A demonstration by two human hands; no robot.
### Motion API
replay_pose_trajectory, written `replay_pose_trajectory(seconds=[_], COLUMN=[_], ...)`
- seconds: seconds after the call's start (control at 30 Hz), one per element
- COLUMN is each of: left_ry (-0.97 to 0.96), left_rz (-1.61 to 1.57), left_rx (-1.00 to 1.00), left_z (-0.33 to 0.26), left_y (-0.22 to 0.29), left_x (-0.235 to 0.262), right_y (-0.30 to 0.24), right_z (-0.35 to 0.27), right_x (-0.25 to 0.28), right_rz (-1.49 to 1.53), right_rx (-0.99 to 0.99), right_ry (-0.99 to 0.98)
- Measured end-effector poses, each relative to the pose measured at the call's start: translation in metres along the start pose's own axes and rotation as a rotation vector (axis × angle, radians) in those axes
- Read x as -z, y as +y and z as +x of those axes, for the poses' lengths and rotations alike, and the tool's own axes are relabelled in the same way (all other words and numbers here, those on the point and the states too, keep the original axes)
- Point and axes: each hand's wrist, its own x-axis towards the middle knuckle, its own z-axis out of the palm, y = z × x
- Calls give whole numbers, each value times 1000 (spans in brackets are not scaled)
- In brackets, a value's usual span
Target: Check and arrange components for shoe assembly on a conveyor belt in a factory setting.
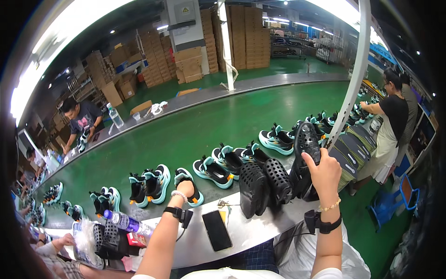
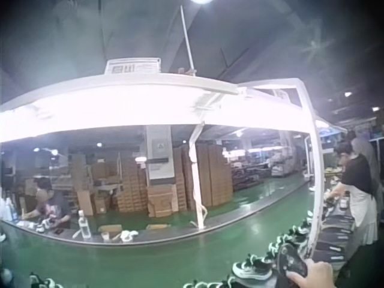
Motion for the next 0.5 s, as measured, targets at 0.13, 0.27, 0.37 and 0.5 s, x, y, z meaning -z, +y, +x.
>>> replay_pose_trajectory(seconds=[0.13, 0.27, 0.37, 0.5], left_ry=[-143, -267, -198, 582], left_rz=[102, -134, -94, -158], left_rx=[-595, -367, -206, 20], left_z=[-26, -37, -48, -100], left_y=[-33, -19, -43, 14], left_x=[18, 30, 8, 25], right_y=[-56, -107, -174, -195], right_z=[-30, -62, -80, -95], right_x=[25, 31, 13, -61], right_rz=[449, 776, 704, 399], right_rx=[189, 288, 409, 596], right_ry=[3, -122, -298, -369])
